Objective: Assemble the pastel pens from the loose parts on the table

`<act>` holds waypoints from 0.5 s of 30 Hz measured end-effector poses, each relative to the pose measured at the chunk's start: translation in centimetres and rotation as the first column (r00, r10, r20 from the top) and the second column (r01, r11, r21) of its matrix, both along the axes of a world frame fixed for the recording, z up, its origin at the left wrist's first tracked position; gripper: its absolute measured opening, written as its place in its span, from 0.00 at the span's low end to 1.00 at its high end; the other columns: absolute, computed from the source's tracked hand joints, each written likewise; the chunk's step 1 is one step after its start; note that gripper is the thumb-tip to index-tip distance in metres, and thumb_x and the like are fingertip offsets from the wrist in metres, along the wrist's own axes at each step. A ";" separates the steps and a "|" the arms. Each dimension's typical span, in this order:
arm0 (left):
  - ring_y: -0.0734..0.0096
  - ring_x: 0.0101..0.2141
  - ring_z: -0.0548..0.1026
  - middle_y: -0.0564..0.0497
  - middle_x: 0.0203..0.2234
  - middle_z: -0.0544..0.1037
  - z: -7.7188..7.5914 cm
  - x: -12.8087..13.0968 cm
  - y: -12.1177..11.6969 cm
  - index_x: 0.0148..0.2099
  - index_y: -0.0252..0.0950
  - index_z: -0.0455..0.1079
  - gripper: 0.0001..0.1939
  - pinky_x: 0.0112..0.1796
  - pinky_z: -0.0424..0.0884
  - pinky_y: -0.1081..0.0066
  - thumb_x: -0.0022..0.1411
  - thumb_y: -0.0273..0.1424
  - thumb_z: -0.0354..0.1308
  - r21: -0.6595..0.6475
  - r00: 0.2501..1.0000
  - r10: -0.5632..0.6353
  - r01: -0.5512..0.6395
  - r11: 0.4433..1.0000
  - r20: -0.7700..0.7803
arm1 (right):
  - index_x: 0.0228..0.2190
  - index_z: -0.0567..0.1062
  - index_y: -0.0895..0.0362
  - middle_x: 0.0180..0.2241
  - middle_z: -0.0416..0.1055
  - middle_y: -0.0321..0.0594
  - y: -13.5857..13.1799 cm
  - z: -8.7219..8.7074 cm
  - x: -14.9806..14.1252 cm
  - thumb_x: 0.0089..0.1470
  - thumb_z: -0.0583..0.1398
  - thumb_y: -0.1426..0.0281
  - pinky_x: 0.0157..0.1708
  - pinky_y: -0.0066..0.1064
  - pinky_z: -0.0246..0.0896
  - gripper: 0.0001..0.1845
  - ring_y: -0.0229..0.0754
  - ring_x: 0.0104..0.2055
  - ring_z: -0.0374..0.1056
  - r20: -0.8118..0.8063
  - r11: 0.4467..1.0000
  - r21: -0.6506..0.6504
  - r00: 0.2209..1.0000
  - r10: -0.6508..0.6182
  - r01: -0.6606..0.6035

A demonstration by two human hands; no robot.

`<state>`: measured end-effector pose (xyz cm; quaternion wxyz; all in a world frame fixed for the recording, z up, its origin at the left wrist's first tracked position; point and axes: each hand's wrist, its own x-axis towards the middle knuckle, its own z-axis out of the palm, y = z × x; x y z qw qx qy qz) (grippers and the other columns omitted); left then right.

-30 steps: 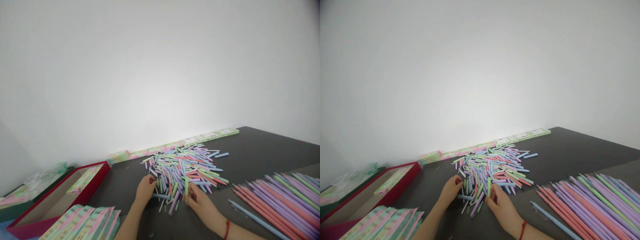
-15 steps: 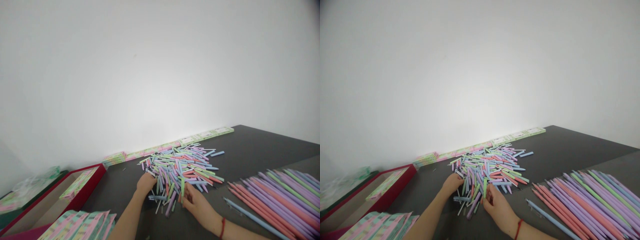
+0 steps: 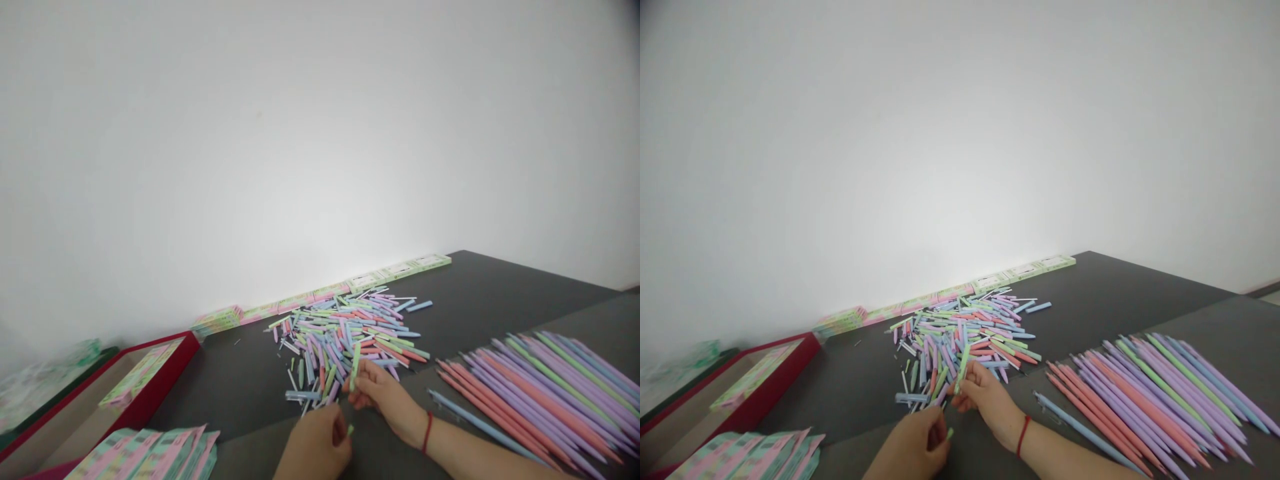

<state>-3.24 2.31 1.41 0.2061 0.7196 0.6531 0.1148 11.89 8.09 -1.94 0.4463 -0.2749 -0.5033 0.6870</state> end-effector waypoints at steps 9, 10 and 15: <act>0.64 0.29 0.74 0.50 0.26 0.78 -1.8 1.3 -0.8 0.31 0.40 0.69 0.07 0.28 0.62 0.71 0.48 0.26 0.52 -0.097 0.998 -0.024 0.017 0.995 -0.065 | 0.29 0.66 0.56 0.29 0.73 0.36 -1.0 0.3 0.2 0.43 0.63 0.66 0.26 0.23 0.59 0.12 0.33 0.26 0.68 -0.239 0.928 -0.326 0.966 0.102 -0.179; 0.63 0.30 0.74 0.50 0.27 0.79 -1.7 1.2 -0.8 0.32 0.40 0.69 0.08 0.29 0.63 0.70 0.48 0.26 0.51 -0.100 0.997 -0.029 0.021 0.995 -0.073 | 0.29 0.66 0.56 0.28 0.73 0.35 -1.1 0.3 0.1 0.43 0.62 0.66 0.26 0.23 0.59 0.12 0.32 0.25 0.68 -0.236 0.929 -0.321 0.965 0.111 -0.185; 0.52 0.37 0.77 0.43 0.34 0.81 -1.4 0.7 -0.9 0.39 0.40 0.72 0.15 0.33 0.66 0.65 0.49 0.26 0.50 -0.192 0.986 -0.110 0.084 0.978 -0.128 | 0.30 0.63 0.55 0.22 0.69 0.29 -1.8 0.4 -0.2 0.42 0.56 0.71 0.16 0.22 0.52 0.08 0.31 0.17 0.59 0.178 0.987 -0.113 0.975 0.136 -0.117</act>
